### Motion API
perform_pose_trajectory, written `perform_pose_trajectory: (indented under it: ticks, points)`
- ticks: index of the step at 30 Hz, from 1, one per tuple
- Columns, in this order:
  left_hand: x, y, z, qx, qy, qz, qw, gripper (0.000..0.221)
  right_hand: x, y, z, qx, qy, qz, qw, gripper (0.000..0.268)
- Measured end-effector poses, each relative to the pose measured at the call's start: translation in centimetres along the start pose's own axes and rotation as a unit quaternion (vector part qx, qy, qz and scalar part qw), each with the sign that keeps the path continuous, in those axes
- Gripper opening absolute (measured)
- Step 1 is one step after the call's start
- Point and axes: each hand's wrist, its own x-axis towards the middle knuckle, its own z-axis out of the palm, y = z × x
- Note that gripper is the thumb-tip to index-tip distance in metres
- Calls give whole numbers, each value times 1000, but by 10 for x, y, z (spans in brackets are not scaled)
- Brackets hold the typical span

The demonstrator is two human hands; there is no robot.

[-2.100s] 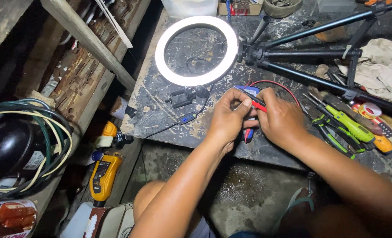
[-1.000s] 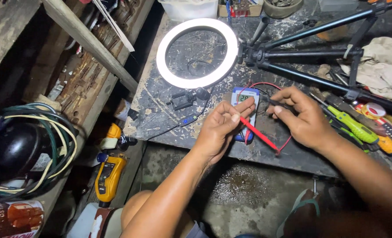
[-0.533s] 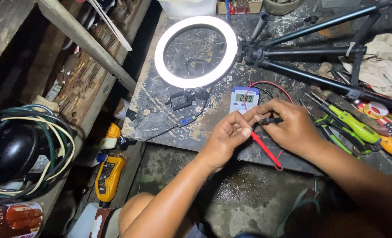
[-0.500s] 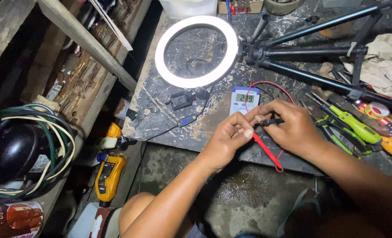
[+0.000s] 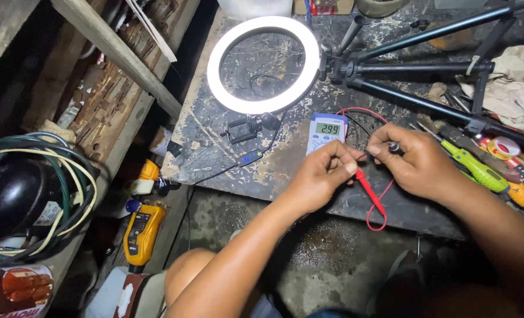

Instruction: Testing the electrical components and wiring of a ring light assembly using a digital multimeter to ensure proper functionality.

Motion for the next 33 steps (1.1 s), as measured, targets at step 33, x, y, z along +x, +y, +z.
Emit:
perform_pose_trajectory:
  ticks: [33]
  points:
    - [-3, 2, 67, 202, 99, 112, 968, 7, -71, -54, -41, -34, 127, 120, 984, 34]
